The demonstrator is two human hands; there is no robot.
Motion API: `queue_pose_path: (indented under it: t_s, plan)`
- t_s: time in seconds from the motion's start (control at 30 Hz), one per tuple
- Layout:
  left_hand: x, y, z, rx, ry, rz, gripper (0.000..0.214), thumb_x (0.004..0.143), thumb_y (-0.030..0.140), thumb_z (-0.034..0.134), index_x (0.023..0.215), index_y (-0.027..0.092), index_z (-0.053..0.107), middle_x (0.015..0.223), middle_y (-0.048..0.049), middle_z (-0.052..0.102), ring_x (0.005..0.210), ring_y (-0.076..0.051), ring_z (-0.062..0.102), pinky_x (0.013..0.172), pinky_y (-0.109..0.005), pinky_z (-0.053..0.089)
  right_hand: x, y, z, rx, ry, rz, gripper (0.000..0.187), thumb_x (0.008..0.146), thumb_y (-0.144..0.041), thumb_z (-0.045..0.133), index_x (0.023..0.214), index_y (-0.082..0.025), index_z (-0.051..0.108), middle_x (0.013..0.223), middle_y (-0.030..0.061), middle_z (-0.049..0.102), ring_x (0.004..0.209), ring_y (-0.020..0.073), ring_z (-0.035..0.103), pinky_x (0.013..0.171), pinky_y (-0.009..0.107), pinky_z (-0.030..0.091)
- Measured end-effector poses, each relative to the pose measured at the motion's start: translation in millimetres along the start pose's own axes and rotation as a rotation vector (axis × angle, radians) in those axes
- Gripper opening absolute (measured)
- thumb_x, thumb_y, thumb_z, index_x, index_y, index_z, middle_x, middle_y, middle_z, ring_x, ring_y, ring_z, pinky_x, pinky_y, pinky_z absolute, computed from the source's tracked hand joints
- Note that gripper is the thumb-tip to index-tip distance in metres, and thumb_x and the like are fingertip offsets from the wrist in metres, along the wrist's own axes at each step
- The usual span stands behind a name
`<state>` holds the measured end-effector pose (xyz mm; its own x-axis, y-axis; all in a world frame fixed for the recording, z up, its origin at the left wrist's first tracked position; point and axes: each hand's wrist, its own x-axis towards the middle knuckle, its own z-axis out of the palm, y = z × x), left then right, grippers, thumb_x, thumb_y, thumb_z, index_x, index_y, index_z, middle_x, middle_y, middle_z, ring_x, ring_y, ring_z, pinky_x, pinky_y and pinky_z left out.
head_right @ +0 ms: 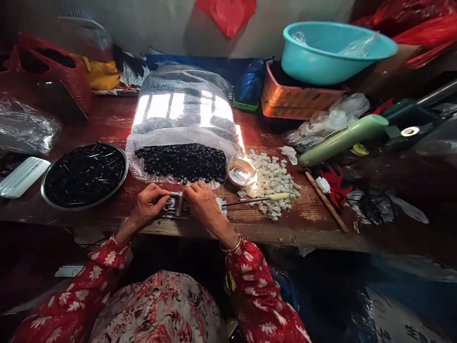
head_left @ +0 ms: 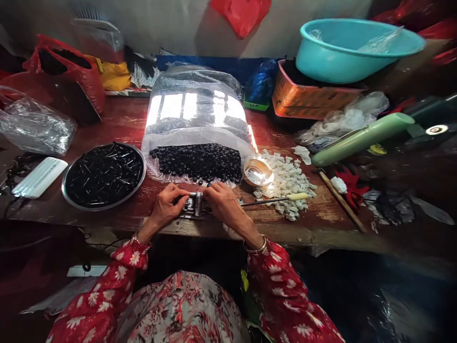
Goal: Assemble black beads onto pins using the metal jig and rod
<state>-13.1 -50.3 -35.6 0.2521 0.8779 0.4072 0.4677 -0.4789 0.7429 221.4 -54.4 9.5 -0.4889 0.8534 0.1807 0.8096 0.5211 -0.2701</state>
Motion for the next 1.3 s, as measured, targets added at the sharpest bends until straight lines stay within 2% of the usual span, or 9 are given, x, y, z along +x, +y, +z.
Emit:
queue_pose_path:
  t_s: [0.17, 0.43, 0.57, 0.87, 0.97, 1.1, 1.17, 1.2, 1.3]
  plan:
    - [-1, -2, 1.4, -0.014, 0.007, -0.009, 0.017, 0.099, 0.031, 0.065, 0.105, 0.022, 0.078, 0.091, -0.0036, 0.064, 0.087, -0.016, 0.064, 0.083, -0.031, 0.055, 2, -9, 5, -0.101, -0.047, 0.000, 0.020, 0.105, -0.014, 0.051, 0.100, -0.021, 0.069, 0.102, 0.0087, 0.070, 0.098, 0.0264, 0.052, 0.081, 0.038, 0.034]
    - [-2, -2, 1.9, -0.014, 0.007, -0.004, 0.016, 0.100, 0.029, 0.065, 0.106, 0.022, 0.078, 0.090, -0.0033, 0.065, 0.086, -0.016, 0.064, 0.082, -0.031, 0.054, -9, -13, 4, -0.088, 0.022, 0.007, 0.020, 0.106, -0.016, 0.054, 0.096, -0.022, 0.070, 0.099, 0.0064, 0.072, 0.097, 0.0247, 0.053, 0.085, 0.038, 0.033]
    - [-2, -1, 1.0, -0.018, 0.007, 0.006, 0.017, 0.100, 0.028, 0.064, 0.108, 0.022, 0.078, 0.091, -0.0033, 0.065, 0.086, -0.016, 0.063, 0.082, -0.031, 0.054, -17, -19, 6, -0.068, 0.006, -0.023, 0.020, 0.105, -0.015, 0.055, 0.095, -0.022, 0.071, 0.097, 0.0059, 0.072, 0.097, 0.0244, 0.053, 0.086, 0.039, 0.033]
    - [-1, 0, 0.5, -0.012, 0.017, 0.022, 0.016, 0.099, 0.025, 0.065, 0.107, 0.021, 0.078, 0.091, -0.0036, 0.065, 0.087, -0.016, 0.063, 0.082, -0.031, 0.053, -28, -18, 11, 0.008, 0.058, -0.040, 0.021, 0.106, -0.017, 0.056, 0.111, -0.025, 0.074, 0.106, 0.0045, 0.076, 0.102, 0.0237, 0.057, 0.095, 0.038, 0.036]
    - [0, -2, 0.4, -0.020, 0.033, 0.049, 0.015, 0.098, 0.026, 0.066, 0.107, 0.022, 0.078, 0.091, -0.0029, 0.064, 0.085, -0.015, 0.063, 0.079, -0.029, 0.054, -37, -3, 3, 0.032, 0.194, 0.023, 0.022, 0.107, -0.018, 0.054, 0.112, -0.024, 0.074, 0.108, 0.0052, 0.076, 0.101, 0.0230, 0.059, 0.094, 0.037, 0.039]
    - [-2, -3, -0.8, -0.003, 0.093, 0.122, 0.012, 0.097, 0.026, 0.068, 0.105, 0.022, 0.076, 0.093, -0.0027, 0.060, 0.085, -0.015, 0.062, 0.076, -0.028, 0.054, -62, 44, -15, -0.101, 0.381, 0.233, 0.024, 0.107, -0.028, 0.053, 0.114, -0.021, 0.074, 0.111, 0.0094, 0.075, 0.102, 0.0260, 0.058, 0.092, 0.038, 0.042]
    - [-5, -2, -2.3, 0.051, 0.110, 0.147, 0.012, 0.096, 0.026, 0.068, 0.105, 0.022, 0.076, 0.097, -0.0035, 0.059, 0.087, -0.015, 0.062, 0.075, -0.027, 0.054, -81, 72, -23, -0.306, 0.389, 0.368, 0.027, 0.106, -0.032, 0.054, 0.116, -0.019, 0.074, 0.113, 0.0125, 0.074, 0.107, 0.0302, 0.056, 0.096, 0.043, 0.040]
    - [-6, 0, -3.1, 0.090, 0.113, 0.161, 0.013, 0.096, 0.027, 0.069, 0.106, 0.022, 0.075, 0.100, -0.0041, 0.058, 0.087, -0.016, 0.062, 0.074, -0.028, 0.054, -92, 84, -27, -0.410, 0.353, 0.427, 0.029, 0.106, -0.034, 0.053, 0.116, -0.017, 0.073, 0.112, 0.0147, 0.074, 0.108, 0.0321, 0.056, 0.098, 0.045, 0.038]
    - [-8, 7, -4.7, 0.220, 0.074, 0.213, 0.019, 0.096, 0.030, 0.070, 0.113, 0.023, 0.075, 0.106, -0.0059, 0.058, 0.091, -0.018, 0.062, 0.077, -0.030, 0.054, -125, 106, -32, -0.547, 0.234, 0.432, 0.029, 0.106, -0.032, 0.050, 0.114, -0.016, 0.073, 0.113, 0.0157, 0.074, 0.112, 0.0328, 0.056, 0.106, 0.050, 0.034]
